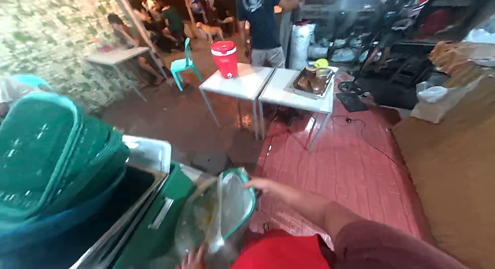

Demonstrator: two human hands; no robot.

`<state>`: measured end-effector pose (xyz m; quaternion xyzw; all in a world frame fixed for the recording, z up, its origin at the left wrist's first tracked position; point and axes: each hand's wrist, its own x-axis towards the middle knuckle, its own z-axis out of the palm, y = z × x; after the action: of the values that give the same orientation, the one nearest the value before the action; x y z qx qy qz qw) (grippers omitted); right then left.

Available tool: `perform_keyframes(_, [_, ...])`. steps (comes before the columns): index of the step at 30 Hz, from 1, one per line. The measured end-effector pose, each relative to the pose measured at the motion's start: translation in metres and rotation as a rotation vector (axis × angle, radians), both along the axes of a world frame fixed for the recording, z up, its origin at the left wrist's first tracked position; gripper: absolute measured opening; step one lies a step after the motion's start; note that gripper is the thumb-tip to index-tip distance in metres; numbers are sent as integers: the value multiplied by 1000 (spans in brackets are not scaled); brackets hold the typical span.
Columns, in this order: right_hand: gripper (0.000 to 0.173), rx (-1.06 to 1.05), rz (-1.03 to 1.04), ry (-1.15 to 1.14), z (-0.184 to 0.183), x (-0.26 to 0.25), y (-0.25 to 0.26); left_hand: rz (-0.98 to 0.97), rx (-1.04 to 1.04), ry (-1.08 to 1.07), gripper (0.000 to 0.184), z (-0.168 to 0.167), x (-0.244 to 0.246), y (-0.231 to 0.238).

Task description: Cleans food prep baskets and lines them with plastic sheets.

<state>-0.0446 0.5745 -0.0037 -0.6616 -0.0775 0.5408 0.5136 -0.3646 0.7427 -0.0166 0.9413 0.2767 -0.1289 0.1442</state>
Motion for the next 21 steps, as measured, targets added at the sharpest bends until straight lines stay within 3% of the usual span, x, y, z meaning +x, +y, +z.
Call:
perform_keyframes(2, [65, -19, 13, -36, 13, 13, -3, 93, -3, -21, 49, 1, -7, 18])
perform_keyframes(4, [74, -13, 56, -86, 12, 18, 1, 155, -21, -58, 54, 27, 10, 30])
perform_keyframes(8, [98, 55, 178, -239, 7, -4, 20, 104, -18, -329, 53, 79, 90, 38])
perform_keyframes(12, [119, 47, 294, -384, 19, -30, 37, 77, -275, -457, 55, 82, 161, 52])
perform_keyframes(16, [109, 71, 239, -393, 17, -26, 26, 79, -433, -493, 27, 55, 171, 78])
perform_keyframes(18, [101, 113, 199, -395, 14, -17, 14, 213, -394, -382, 31, 42, 156, 95])
perform_keyframes(21, [90, 167, 137, -401, 12, -5, -6, 366, -241, -37, 42, 24, 121, 115])
